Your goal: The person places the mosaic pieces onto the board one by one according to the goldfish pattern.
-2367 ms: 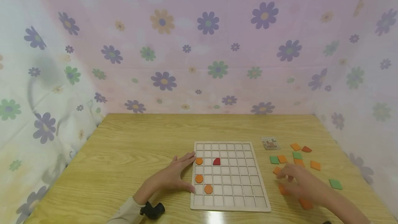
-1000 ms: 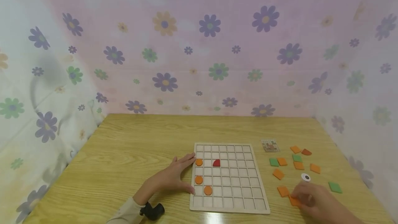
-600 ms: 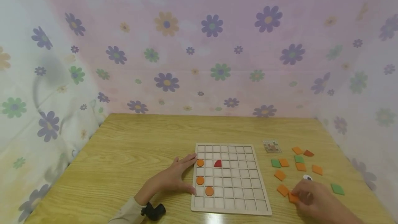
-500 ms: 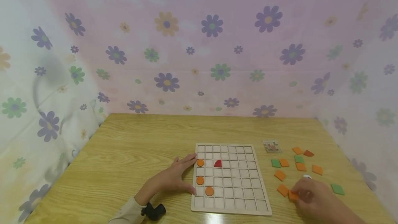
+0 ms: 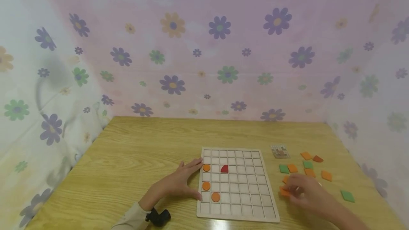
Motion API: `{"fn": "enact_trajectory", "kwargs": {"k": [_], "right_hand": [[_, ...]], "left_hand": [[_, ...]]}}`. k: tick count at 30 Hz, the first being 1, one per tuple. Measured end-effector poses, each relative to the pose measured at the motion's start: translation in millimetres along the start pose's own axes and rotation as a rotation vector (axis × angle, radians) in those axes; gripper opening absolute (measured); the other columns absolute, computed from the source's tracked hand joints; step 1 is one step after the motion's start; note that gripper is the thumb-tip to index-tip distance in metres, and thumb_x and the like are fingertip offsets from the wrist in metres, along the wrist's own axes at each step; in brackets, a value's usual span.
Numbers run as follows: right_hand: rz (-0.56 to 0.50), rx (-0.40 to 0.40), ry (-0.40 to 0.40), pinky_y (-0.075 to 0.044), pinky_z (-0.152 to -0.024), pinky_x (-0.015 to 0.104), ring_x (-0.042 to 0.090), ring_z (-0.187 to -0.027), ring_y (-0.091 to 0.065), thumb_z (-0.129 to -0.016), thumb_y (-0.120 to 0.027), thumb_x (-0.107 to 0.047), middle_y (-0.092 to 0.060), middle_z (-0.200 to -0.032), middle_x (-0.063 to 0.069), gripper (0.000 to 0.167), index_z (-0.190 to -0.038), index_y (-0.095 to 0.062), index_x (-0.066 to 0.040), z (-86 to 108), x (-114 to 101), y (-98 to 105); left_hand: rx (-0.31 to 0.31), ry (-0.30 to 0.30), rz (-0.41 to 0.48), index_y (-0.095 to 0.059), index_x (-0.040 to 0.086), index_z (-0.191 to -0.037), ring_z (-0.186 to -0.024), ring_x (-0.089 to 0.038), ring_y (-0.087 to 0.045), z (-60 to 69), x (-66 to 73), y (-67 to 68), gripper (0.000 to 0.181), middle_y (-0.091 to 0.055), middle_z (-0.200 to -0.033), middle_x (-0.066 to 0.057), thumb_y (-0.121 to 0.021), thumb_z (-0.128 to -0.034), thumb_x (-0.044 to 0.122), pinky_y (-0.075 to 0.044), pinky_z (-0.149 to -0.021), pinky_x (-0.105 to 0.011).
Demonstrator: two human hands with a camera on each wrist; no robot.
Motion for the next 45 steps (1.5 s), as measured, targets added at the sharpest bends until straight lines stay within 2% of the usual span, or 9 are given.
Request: {"fn": "enact_trajectory", "kwargs": {"k": [10, 16, 23, 32, 36, 40, 43, 45], "right_hand": [[-0.071, -0.037, 0.025, -0.05, -0.048, 0.021, 0.002, -0.066, -0.055, -0.074, -0.068, 0.016, -0.06, -0.092, 0.0, 0.032, -0.095, -0.069, -0.008, -28.4, -6.6, -12.6], [-0.087, -0.04, 0.056, -0.052, -0.051, 0.021, 0.006, -0.071, -0.058, -0.076, -0.067, 0.016, -0.059, -0.093, 0.001, 0.032, -0.096, -0.068, -0.009, -40.9, -13.3, -20.8], [-0.092, -0.08, 0.028, -0.053, -0.056, 0.023, 0.005, -0.073, -0.057, -0.08, -0.066, 0.01, -0.059, -0.092, -0.002, 0.026, -0.094, -0.067, -0.012, -57.2, -19.9, -28.7], [-0.131, -0.071, 0.036, -0.053, -0.055, 0.023, 0.005, -0.069, -0.057, -0.078, -0.066, 0.011, -0.06, -0.091, -0.001, 0.027, -0.093, -0.068, -0.011, -70.7, -21.9, -43.0], [-0.129, -0.068, 0.052, -0.054, -0.056, 0.023, 0.006, -0.072, -0.059, -0.08, -0.068, 0.009, -0.061, -0.091, 0.001, 0.024, -0.094, -0.069, -0.011, -76.4, -22.3, -48.7], [-0.103, -0.093, 0.028, -0.054, -0.058, 0.024, 0.004, -0.074, -0.058, -0.081, -0.068, 0.005, -0.061, -0.091, -0.002, 0.022, -0.094, -0.07, -0.012, -82.6, -23.1, -53.6], [-0.085, -0.109, 0.001, -0.053, -0.057, 0.023, 0.002, -0.07, -0.056, -0.08, -0.068, 0.006, -0.06, -0.089, -0.004, 0.024, -0.093, -0.071, -0.014, -87.3, -23.7, -57.1], [-0.083, -0.111, 0.013, -0.052, -0.056, 0.023, 0.002, -0.068, -0.054, -0.079, -0.068, 0.006, -0.06, -0.088, -0.003, 0.025, -0.093, -0.071, -0.014, -90.6, -24.3, -59.5]], "left_hand": [[-0.005, 0.005, 0.0, -0.026, 0.009, -0.151, -0.144, -0.02, -0.012, 0.2, 2.4, 0.7, 0.106, -0.014, -0.157, -0.002, -0.072, -0.0706, 0.061, -0.004, -0.112, -0.058], [-0.007, 0.013, -0.002, -0.026, 0.01, -0.151, -0.144, -0.018, -0.012, 0.3, 2.5, 1.0, 0.106, -0.015, -0.157, -0.001, -0.072, -0.0705, 0.061, -0.005, -0.112, -0.057], [-0.003, 0.019, 0.001, -0.026, 0.01, -0.151, -0.144, -0.018, -0.012, -0.1, 3.2, 1.7, 0.106, -0.015, -0.157, 0.0, -0.072, -0.0702, 0.061, -0.004, -0.112, -0.056], [-0.004, 0.036, 0.01, -0.028, 0.01, -0.15, -0.143, -0.018, -0.013, 1.2, 6.0, 2.8, 0.105, -0.016, -0.157, -0.001, -0.074, -0.0702, 0.059, -0.004, -0.113, -0.055], [-0.003, 0.036, 0.006, -0.028, 0.01, -0.15, -0.143, -0.018, -0.013, 1.0, 6.0, 2.8, 0.105, -0.016, -0.157, -0.001, -0.074, -0.07, 0.06, -0.005, -0.113, -0.055], [-0.002, 0.032, 0.007, -0.028, 0.009, -0.15, -0.143, -0.019, -0.013, 0.7, 6.5, 2.7, 0.105, -0.017, -0.157, -0.002, -0.074, -0.07, 0.059, -0.004, -0.112, -0.056], [-0.001, 0.03, 0.007, -0.028, 0.009, -0.15, -0.143, -0.02, -0.013, 0.8, 6.7, 2.7, 0.105, -0.017, -0.157, -0.002, -0.074, -0.07, 0.059, -0.004, -0.112, -0.056], [0.001, 0.031, 0.006, -0.028, 0.009, -0.15, -0.143, -0.02, -0.013, 1.1, 6.5, 2.9, 0.105, -0.017, -0.157, -0.002, -0.074, -0.07, 0.058, -0.004, -0.112, -0.055]]}}
Point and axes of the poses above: each hand's wrist, its own z-axis away from the middle knuckle, its own y-axis out of the back of the hand, x = y × z, the point moved 3 cm from there along -z, towards the middle knuckle
